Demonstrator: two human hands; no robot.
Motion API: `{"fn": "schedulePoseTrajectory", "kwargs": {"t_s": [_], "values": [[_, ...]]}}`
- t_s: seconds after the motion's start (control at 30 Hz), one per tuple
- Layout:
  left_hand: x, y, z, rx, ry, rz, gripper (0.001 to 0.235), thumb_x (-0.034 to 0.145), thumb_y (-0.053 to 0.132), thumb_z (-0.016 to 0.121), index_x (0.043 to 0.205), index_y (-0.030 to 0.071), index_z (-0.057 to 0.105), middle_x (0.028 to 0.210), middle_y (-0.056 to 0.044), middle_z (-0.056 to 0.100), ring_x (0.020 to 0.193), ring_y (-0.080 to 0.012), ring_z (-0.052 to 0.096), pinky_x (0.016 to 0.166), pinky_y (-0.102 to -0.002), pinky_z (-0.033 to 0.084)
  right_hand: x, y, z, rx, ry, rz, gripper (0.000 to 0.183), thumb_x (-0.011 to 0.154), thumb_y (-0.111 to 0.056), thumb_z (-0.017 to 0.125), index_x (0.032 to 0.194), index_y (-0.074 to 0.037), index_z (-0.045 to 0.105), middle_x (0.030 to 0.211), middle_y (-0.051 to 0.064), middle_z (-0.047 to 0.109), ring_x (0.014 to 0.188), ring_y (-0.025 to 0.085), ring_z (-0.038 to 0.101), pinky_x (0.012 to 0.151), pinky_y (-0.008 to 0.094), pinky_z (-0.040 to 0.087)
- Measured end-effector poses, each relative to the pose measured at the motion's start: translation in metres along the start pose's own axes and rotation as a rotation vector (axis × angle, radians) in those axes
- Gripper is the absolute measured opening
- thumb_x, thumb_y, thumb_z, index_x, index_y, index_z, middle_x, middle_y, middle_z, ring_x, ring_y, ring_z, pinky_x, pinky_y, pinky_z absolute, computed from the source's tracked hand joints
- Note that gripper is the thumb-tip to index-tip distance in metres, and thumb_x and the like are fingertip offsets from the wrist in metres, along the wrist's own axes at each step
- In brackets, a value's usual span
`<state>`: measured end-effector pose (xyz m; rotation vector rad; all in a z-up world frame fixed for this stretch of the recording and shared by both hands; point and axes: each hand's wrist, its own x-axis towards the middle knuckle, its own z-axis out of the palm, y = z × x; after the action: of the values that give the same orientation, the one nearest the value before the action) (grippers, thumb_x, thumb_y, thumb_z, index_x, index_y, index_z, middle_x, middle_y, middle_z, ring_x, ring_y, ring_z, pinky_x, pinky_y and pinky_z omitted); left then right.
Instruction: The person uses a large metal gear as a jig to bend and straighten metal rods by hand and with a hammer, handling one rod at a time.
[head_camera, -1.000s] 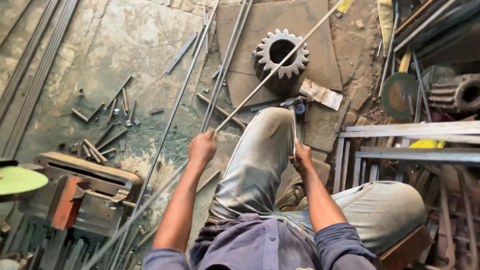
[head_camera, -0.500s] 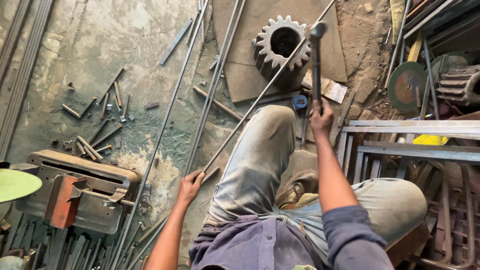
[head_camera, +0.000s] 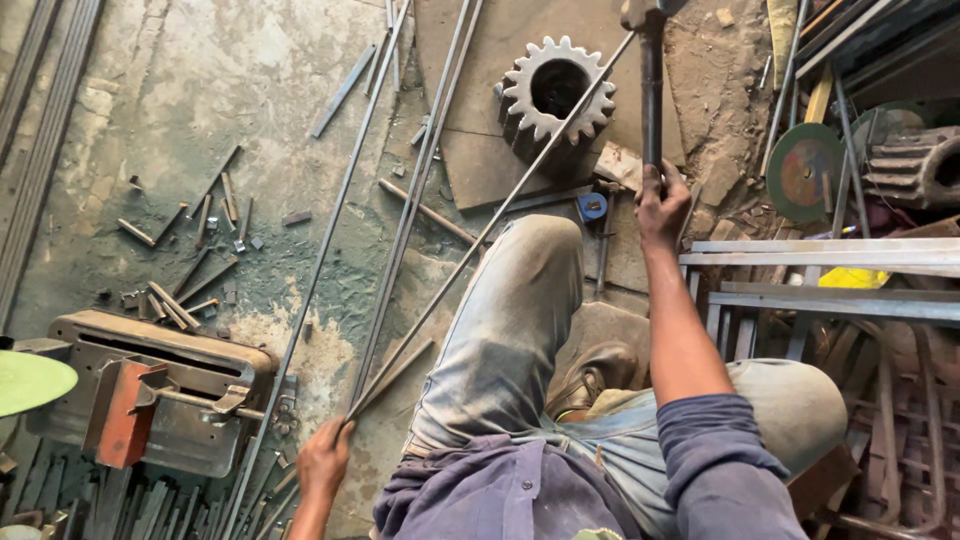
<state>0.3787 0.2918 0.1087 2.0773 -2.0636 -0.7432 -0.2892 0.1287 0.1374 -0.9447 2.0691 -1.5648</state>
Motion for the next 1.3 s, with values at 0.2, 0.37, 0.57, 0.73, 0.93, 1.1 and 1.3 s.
{"fn": "schedulePoseTrajectory", "kwargs": {"t_s": [0.2,0.37,0.57,0.73,0.93,1.1,1.3], "values": [[-0.031,-0.02,-0.025,0.112,0.007,-0.03,0.029,0.091,0.034,0.067,0.115,0.02,0.075,0.101,-0.009,0.076,0.092,-0.0355,0.071,0.077,-0.045,0.056,-0.009,0.032,0.009,-0.572,-0.081,0.183,0.043,0.101,-0.051,0.062,0.121,-0.015,0.074,0.069,0.009,0.068,0.061,0.022,0.066,0.057,0.041,0.051],[-0.021,-0.006,-0.017,-0.045,0.064,0.076,0.028,0.09,0.037,0.068,0.109,0.017,0.076,0.105,-0.012,0.076,0.096,-0.0361,0.072,0.081,-0.043,0.057,-0.047,0.068,0.011,-0.42,-0.062,0.202,0.041,0.102,-0.046,0.062,0.113,-0.009,0.074,0.087,0.014,0.075,0.078,0.028,0.071,0.07,0.043,0.053],[0.093,0.084,0.039,-0.259,-0.177,0.002,0.035,0.088,0.037,0.071,0.112,0.014,0.079,0.11,-0.012,0.078,0.104,-0.0313,0.073,0.089,-0.04,0.056,-0.089,0.057,0.013,-0.223,-0.053,0.249,0.044,0.095,-0.043,0.071,0.114,-0.003,0.07,0.078,0.015,0.069,0.066,0.025,0.064,0.059,0.039,0.049],[0.242,0.241,0.089,-0.673,-0.233,0.259,0.035,0.092,0.024,0.065,0.123,0.011,0.072,0.118,-0.014,0.075,0.105,-0.0285,0.075,0.087,-0.038,0.059,-0.135,0.032,0.023,0.125,-0.172,0.663,0.048,0.102,-0.049,0.06,0.081,-0.006,0.053,0.056,0.003,0.046,0.037,0.017,0.04,0.033,0.035,0.032],[0.267,0.289,0.091,-0.453,-0.067,0.28,0.03,0.09,0.023,0.07,0.118,0.014,0.076,0.11,-0.017,0.075,0.105,-0.0334,0.071,0.09,-0.041,0.055,-0.17,0.013,0.024,0.141,-0.249,0.88,0.035,0.099,-0.034,0.056,0.077,-0.008,0.063,0.053,0.009,0.05,0.036,0.023,0.044,0.033,0.039,0.03],[0.235,0.242,0.091,-0.468,-0.026,0.312,0.032,0.088,0.021,0.069,0.117,0.012,0.076,0.112,-0.015,0.075,0.105,-0.033,0.072,0.09,-0.041,0.056,-0.2,0.014,0.007,0.109,-0.411,0.909,0.025,0.099,-0.027,0.054,0.09,-0.004,0.061,0.056,0.014,0.053,0.037,0.026,0.049,0.034,0.04,0.035],[0.231,0.248,0.063,-1.058,-0.333,-0.02,0.051,0.094,0.039,0.061,0.134,0.007,0.059,0.123,-0.016,0.071,0.109,-0.0368,0.068,0.093,-0.045,0.053,-0.188,0.003,0.009,0.134,-0.386,0.845,0.037,0.093,-0.013,0.05,0.13,-0.02,0.056,0.058,0.011,0.049,0.039,0.023,0.042,0.035,0.038,0.032]]}}
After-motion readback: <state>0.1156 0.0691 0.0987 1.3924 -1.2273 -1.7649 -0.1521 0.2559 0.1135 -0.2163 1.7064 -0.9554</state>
